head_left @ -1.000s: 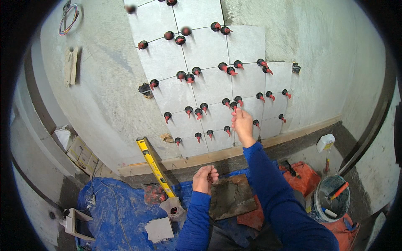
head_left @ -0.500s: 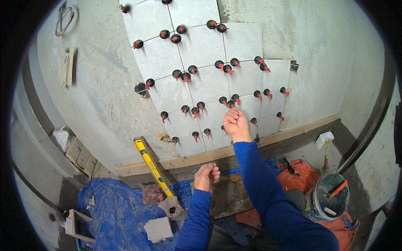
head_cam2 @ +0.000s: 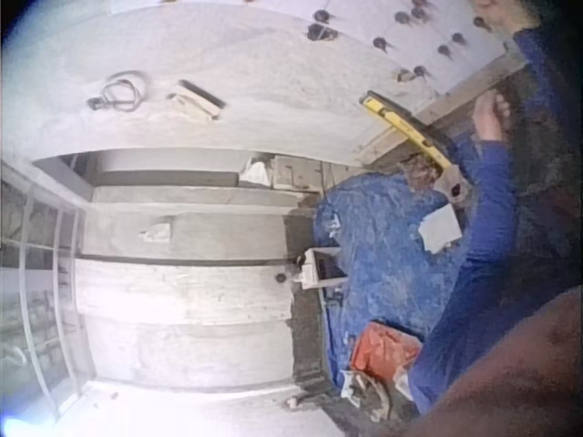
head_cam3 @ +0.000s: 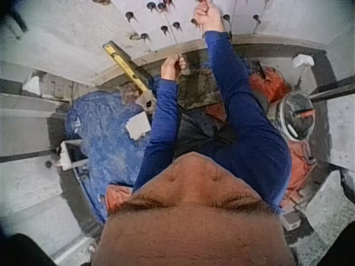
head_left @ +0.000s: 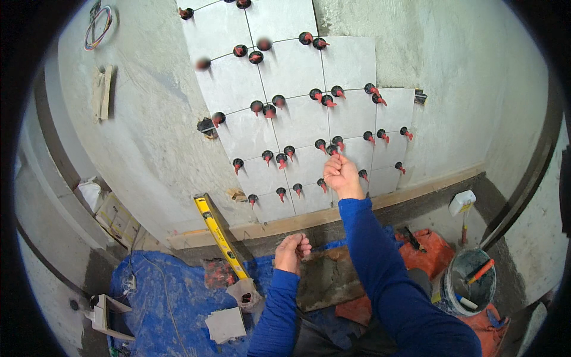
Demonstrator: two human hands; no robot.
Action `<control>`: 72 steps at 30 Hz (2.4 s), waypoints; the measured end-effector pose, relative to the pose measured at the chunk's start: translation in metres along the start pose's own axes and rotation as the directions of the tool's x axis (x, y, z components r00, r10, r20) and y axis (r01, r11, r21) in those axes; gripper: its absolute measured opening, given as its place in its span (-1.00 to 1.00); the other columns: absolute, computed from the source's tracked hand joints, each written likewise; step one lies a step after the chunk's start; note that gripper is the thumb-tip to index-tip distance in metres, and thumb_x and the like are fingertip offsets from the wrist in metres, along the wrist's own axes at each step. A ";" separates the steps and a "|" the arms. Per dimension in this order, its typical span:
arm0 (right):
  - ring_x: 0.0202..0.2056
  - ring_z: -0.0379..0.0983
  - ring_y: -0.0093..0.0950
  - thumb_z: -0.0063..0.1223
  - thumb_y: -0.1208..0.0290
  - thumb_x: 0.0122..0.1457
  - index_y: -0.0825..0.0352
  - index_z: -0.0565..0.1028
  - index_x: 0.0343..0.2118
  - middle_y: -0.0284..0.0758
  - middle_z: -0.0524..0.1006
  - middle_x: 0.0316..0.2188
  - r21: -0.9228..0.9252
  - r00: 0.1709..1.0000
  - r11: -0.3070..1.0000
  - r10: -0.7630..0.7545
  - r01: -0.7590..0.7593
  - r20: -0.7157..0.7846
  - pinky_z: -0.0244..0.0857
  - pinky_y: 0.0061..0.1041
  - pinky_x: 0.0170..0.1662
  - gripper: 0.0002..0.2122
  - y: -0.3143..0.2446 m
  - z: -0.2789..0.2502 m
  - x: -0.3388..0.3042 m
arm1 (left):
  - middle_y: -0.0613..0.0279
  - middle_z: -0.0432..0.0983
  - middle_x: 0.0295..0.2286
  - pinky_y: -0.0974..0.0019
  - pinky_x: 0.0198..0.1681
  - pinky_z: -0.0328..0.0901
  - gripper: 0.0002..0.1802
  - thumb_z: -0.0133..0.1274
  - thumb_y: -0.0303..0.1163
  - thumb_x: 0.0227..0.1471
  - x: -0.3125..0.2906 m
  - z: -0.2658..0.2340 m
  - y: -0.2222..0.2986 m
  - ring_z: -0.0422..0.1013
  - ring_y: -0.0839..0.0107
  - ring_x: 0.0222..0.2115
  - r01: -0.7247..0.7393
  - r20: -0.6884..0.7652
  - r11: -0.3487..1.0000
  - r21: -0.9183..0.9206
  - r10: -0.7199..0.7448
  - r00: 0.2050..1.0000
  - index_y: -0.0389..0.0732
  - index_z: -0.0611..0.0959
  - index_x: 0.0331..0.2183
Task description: The person installs red tile leveling spacers between white wall tiles. They place spacers at tile intersections, adjust them by hand, and occasionally use a blue sponge to wipe the tile surface.
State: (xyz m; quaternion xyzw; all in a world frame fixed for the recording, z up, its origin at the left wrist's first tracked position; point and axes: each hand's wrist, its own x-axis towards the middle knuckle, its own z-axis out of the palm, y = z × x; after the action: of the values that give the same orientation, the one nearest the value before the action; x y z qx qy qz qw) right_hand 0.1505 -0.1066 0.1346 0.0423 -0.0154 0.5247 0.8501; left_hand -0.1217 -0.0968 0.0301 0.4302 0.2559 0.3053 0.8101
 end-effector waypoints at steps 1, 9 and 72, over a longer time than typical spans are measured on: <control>-0.71 0.08 -0.64 -0.23 0.36 0.40 0.22 0.29 -0.55 -0.53 0.16 -0.71 0.043 1.000 0.999 -0.005 0.004 0.013 -0.04 -0.63 -0.71 -0.70 0.001 -0.003 -0.001 | 0.27 0.60 -0.41 0.39 -0.37 0.43 -0.81 0.08 -0.31 0.24 0.000 -0.001 0.000 0.52 0.47 -0.45 -0.001 0.013 1.000 -0.012 0.001 1.000 -0.23 0.65 -0.24; -0.71 0.13 -0.66 -0.16 0.29 0.40 0.16 0.32 -0.51 -0.55 0.20 -0.70 -0.457 0.984 0.881 -0.169 0.125 -0.056 -0.03 -0.64 -0.71 -0.72 0.013 -0.024 -0.047 | 0.24 0.59 -0.38 0.31 -0.33 0.43 -0.72 0.06 -0.21 0.26 -0.004 -0.001 0.004 0.51 0.42 -0.43 -0.024 -0.002 0.999 0.029 0.025 1.000 -0.25 0.62 -0.20; -0.64 0.28 -0.56 -0.13 0.01 0.37 0.37 0.49 -0.26 -0.31 0.48 -0.48 -0.825 0.873 0.542 -0.467 0.160 -0.137 0.10 -0.59 -0.60 -0.58 0.159 0.000 0.026 | 0.20 0.57 -0.35 0.25 -0.29 0.52 -0.79 0.05 -0.35 0.20 0.034 -0.030 0.014 0.55 0.34 -0.39 0.008 -0.194 0.944 -0.331 -0.076 0.978 -0.23 0.58 -0.15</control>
State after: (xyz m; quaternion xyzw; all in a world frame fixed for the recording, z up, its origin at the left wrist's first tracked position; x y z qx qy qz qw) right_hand 0.0202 -0.0121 0.1451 -0.4279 -0.0903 0.2972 0.8488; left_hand -0.1231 -0.0502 0.0219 0.2503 0.2923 0.3688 0.8461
